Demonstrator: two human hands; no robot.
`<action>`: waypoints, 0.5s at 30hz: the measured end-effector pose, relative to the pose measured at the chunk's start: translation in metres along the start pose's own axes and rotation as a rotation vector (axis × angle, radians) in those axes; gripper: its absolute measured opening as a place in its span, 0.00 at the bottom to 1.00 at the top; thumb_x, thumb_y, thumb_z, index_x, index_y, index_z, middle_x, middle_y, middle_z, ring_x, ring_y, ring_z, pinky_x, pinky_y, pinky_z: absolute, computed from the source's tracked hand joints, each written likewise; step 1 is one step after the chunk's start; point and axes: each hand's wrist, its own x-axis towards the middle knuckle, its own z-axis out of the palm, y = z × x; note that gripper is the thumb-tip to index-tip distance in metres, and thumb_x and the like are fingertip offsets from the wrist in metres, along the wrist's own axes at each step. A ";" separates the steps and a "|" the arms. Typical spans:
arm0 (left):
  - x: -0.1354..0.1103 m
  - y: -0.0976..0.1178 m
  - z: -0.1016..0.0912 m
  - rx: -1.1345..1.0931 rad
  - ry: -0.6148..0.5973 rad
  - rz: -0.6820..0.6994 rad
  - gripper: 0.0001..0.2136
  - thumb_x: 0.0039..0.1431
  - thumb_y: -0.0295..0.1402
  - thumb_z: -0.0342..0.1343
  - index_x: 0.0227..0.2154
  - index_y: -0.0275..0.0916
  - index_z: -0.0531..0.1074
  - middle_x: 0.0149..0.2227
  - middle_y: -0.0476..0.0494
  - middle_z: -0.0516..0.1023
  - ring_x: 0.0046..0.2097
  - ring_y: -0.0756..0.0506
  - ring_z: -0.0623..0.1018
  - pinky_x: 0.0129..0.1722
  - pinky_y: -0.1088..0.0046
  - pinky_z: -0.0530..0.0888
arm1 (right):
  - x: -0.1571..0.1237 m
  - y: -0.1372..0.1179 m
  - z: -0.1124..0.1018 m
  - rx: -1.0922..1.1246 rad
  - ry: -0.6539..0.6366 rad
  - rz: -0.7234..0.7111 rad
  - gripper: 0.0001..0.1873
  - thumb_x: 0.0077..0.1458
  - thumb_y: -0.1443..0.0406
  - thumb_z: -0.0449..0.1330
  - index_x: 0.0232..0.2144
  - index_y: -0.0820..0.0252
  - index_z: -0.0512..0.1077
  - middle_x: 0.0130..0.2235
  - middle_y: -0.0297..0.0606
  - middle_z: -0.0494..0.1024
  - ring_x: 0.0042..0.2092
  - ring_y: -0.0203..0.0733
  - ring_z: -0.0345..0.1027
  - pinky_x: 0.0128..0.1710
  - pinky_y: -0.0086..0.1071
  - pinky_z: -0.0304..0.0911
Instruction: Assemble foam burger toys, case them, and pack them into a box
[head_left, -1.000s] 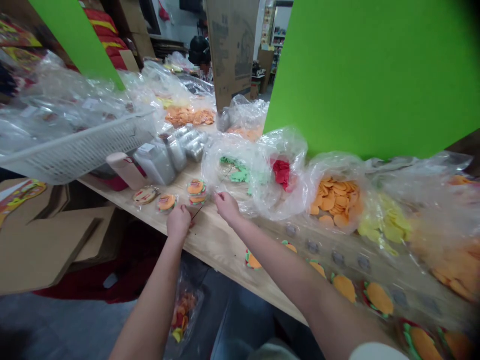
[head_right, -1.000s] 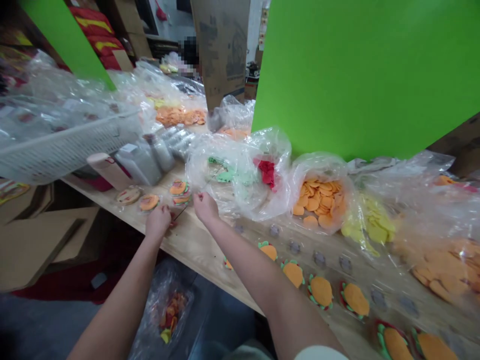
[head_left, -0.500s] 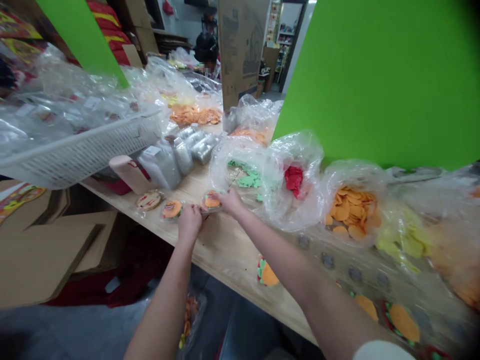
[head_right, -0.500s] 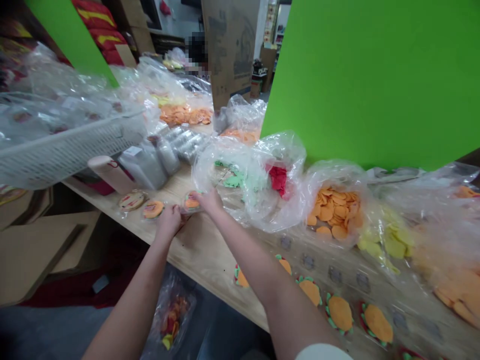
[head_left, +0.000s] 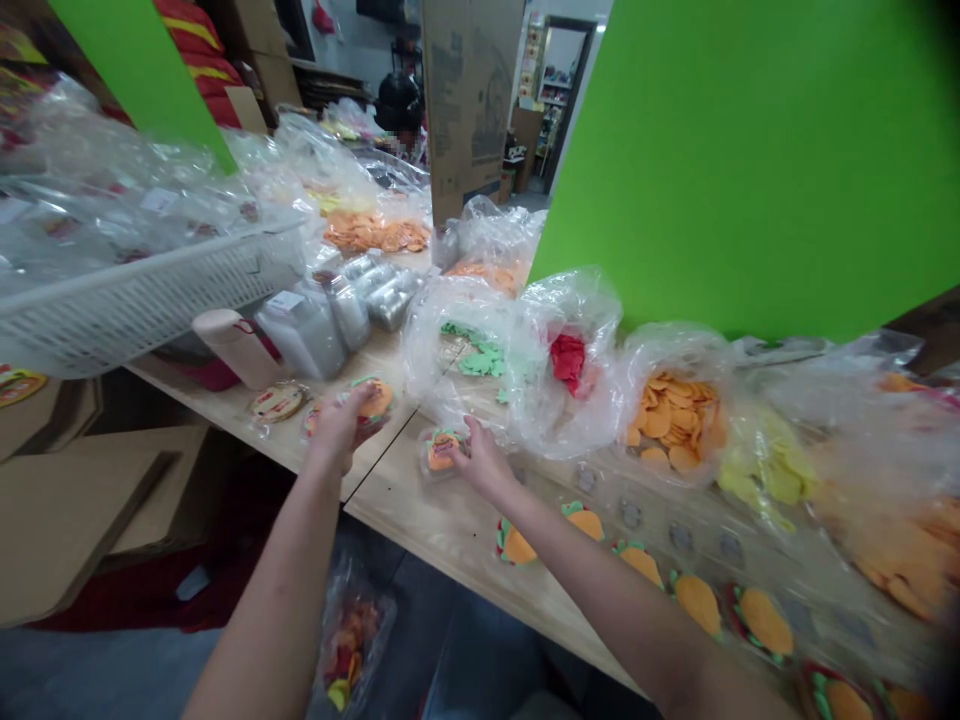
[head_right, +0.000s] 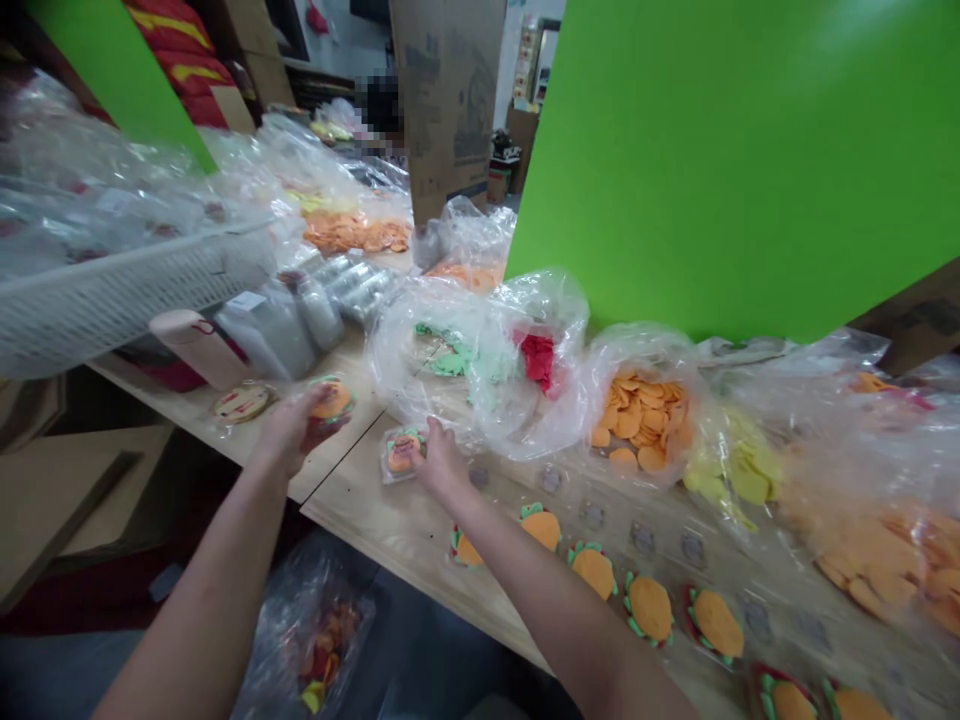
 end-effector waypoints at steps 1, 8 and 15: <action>-0.011 0.006 -0.010 -0.085 0.005 0.009 0.14 0.56 0.41 0.49 0.41 0.39 0.69 0.37 0.44 0.77 0.34 0.47 0.78 0.30 0.73 0.75 | 0.003 -0.005 0.005 0.028 -0.001 0.007 0.31 0.55 0.62 0.54 0.57 0.69 0.52 0.47 0.51 0.68 0.49 0.47 0.64 0.47 0.36 0.59; -0.105 0.041 -0.024 -0.809 -0.009 -0.080 0.10 0.53 0.41 0.55 0.35 0.42 0.71 0.36 0.49 0.77 0.37 0.46 0.77 0.35 0.69 0.77 | -0.007 -0.048 0.005 0.258 0.189 -0.172 0.17 0.57 0.63 0.52 0.48 0.63 0.64 0.46 0.48 0.68 0.50 0.46 0.62 0.50 0.39 0.58; -0.155 0.032 0.037 -0.749 -0.238 0.138 0.16 0.52 0.40 0.57 0.43 0.40 0.69 0.41 0.44 0.75 0.39 0.47 0.76 0.38 0.72 0.75 | -0.096 -0.026 -0.053 0.883 -0.177 -0.241 0.14 0.53 0.54 0.55 0.38 0.57 0.67 0.35 0.35 0.71 0.35 0.35 0.66 0.30 0.27 0.64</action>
